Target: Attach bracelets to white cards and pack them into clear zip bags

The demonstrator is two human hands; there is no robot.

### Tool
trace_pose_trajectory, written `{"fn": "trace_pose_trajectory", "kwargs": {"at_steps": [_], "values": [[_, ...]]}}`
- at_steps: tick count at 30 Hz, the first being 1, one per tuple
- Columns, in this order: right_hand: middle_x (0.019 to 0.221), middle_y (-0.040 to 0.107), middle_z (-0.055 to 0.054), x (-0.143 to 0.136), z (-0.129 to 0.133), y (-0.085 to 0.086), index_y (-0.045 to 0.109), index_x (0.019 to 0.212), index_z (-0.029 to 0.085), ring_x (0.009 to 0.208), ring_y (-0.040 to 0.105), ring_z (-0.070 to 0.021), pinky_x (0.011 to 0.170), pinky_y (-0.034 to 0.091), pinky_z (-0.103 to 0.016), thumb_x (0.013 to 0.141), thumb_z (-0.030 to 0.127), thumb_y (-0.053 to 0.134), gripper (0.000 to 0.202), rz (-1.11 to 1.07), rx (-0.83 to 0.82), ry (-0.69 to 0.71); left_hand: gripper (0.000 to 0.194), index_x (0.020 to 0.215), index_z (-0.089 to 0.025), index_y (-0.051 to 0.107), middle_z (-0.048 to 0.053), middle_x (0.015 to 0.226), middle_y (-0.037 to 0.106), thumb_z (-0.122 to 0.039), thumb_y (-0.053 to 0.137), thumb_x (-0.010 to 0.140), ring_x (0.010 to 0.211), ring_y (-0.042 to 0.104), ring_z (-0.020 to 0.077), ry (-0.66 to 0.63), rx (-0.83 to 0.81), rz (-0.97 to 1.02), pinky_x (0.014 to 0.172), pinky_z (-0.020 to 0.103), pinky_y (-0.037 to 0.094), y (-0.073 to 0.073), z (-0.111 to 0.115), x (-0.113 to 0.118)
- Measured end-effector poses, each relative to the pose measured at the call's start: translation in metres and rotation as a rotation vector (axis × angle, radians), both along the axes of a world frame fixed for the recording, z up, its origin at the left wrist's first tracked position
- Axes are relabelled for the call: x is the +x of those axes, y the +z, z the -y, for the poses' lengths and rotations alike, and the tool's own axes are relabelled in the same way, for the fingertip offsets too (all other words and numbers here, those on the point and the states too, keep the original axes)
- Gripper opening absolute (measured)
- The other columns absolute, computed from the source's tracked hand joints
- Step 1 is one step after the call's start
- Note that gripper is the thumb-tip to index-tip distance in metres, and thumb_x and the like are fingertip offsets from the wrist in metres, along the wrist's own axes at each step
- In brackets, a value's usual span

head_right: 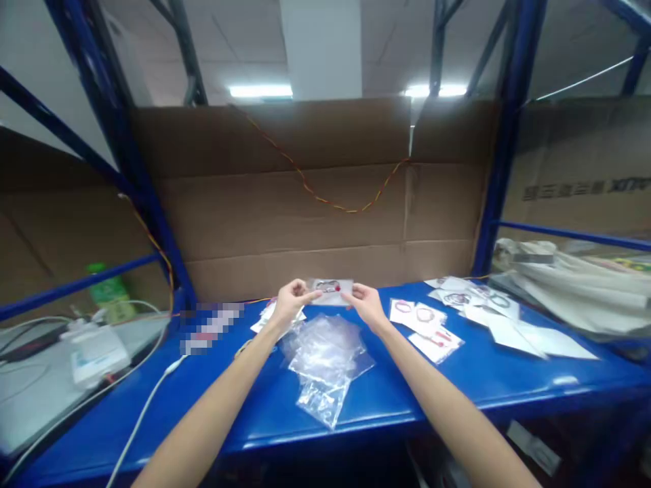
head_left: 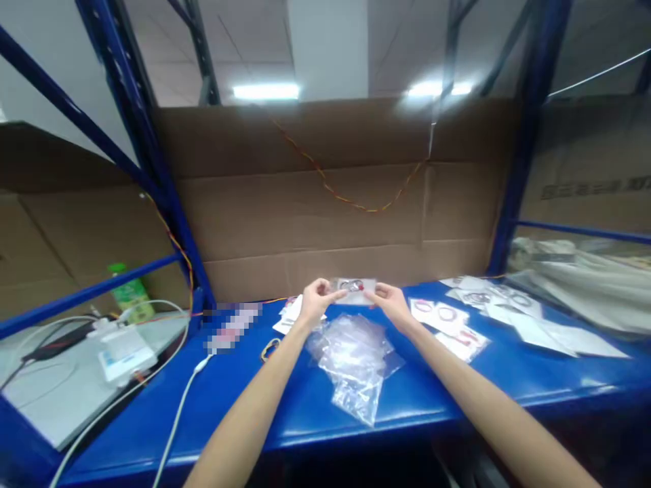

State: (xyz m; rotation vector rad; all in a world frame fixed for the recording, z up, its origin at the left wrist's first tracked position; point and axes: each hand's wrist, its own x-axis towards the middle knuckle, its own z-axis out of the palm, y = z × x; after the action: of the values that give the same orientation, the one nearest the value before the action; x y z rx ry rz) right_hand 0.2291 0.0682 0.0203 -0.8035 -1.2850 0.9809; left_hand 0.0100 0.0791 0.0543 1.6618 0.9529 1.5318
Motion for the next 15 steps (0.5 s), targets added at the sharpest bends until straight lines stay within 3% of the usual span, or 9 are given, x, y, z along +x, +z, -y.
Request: {"fn": "trace_pose_trajectory", "kwargs": {"at_steps": [6,10,15], "values": [[0.096,0.081,-0.010,0.004,-0.002,-0.001,0.079,0.098,0.017,0.077,0.075,-0.0255,0.058,0.058,-0.030,0.067,0.044,0.087,0.043,-0.013,-0.012,-0.022,0.043,0.066,-0.017,0.066,-0.001,0.061,0.060,-0.055,0.085,0.067,0.058,0.053,0.0126,-0.018,-0.057,0.031,0.059,0.025,0.042,-0.001,-0.007,-0.007],[0.094,0.082,-0.009,0.004,-0.002,-0.001,0.079,0.097,0.017,0.077,0.075,-0.0255,0.059,0.059,-0.031,0.066,0.043,0.087,0.041,-0.019,-0.027,-0.023,0.051,0.077,-0.015,0.078,0.008,0.073,0.073,-0.066,0.075,0.075,0.064,0.063,0.0180,-0.046,-0.091,0.042,0.062,0.029,0.048,0.000,-0.009,-0.009],[0.095,0.082,-0.009,0.005,-0.003,-0.001,0.079,0.098,0.017,0.077,0.075,-0.0254,0.059,0.060,-0.031,0.065,0.041,0.088,0.042,-0.032,-0.040,-0.019,0.054,0.083,-0.016,0.082,0.012,0.082,0.078,-0.068,0.075,0.074,0.072,0.070,0.0223,-0.075,-0.113,0.038,0.066,0.031,0.050,0.000,-0.012,-0.012]]}}
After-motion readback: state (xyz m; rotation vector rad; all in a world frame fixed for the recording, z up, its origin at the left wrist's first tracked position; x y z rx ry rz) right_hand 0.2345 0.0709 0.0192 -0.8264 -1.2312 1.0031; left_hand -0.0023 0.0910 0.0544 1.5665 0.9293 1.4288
